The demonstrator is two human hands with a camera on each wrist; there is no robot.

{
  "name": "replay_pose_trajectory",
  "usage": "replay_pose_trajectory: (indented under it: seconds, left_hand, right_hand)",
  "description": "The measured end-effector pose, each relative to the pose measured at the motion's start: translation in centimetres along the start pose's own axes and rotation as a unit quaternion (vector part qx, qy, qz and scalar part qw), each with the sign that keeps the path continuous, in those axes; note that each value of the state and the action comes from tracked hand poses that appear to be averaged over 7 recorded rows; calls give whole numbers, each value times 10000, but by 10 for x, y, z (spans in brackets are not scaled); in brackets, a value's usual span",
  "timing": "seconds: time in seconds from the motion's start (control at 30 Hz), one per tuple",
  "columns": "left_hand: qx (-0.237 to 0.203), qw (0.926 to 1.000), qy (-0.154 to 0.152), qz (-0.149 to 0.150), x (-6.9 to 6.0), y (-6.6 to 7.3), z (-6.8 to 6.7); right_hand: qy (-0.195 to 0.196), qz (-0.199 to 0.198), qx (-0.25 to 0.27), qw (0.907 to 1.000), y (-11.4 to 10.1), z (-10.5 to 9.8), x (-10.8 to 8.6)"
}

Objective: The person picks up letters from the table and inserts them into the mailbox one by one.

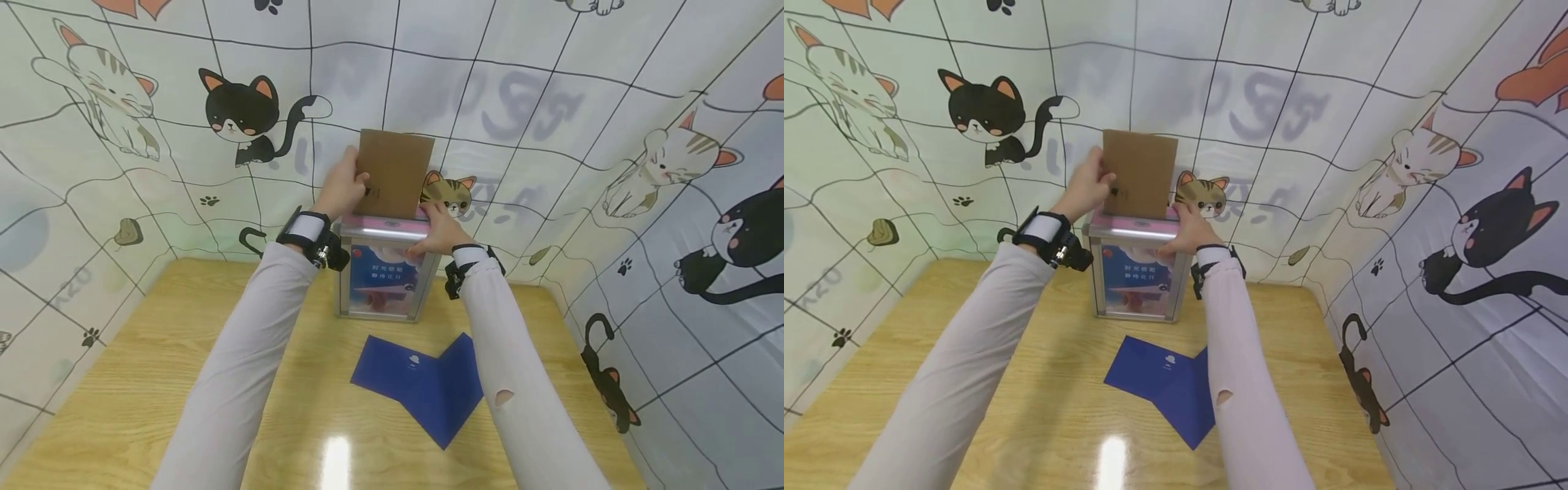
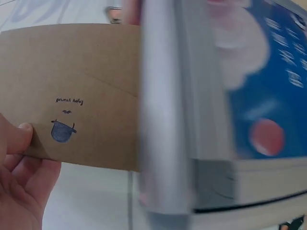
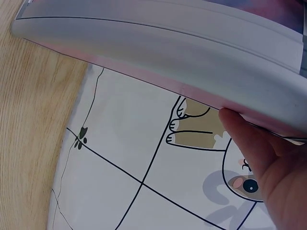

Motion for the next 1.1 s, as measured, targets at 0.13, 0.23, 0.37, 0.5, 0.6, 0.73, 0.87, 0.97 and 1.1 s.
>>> replay_pose_trajectory:
  seconds: [0.13,0.23,0.37,0.5,0.6,0.73,0.87,0.97,1.1]
  left_hand:
    - [58,9998,178,-83,9,13,-13]
    - [26,9994,288,-183,14,22,-23]
    - [6,9992,321,-253,18,29,-30]
    - [3,9993,243,-279,17,29,-26]
    - [26,9995,176,-264,14,25,-19]
    - [79,9997,43,-244,10,14,-4]
    - [138,9998,-65,-86,6,7,11]
    - [141,9998,-142,40,2,3,21]
    - [116,9997,-220,86,-3,-2,30]
  right_hand:
    - [-38,4,-12,10000,0,0,-1]
    - [-41,14,-6,10000,0,1,-1]
    - [-33,54,48,10000,1,1,0]
    - [-42,69,69,9999,1,2,-1]
    - [-55,97,118,9999,0,1,-2]
    - [-66,135,128,9998,0,2,-3]
    - [-66,107,93,9999,-1,2,-3]
    - [-56,93,124,9999,0,2,-2]
    - [-52,147,177,9997,3,2,-1]
Point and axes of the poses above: each hand's wrist, its own x-axis towards the middle knuckle, its own z-axis out of the palm, y = z × x, the point moved 10 cm from there along x, towards the middle knuckle, and after that the axes turned 12 degrees about y, right-handed, at the moved point
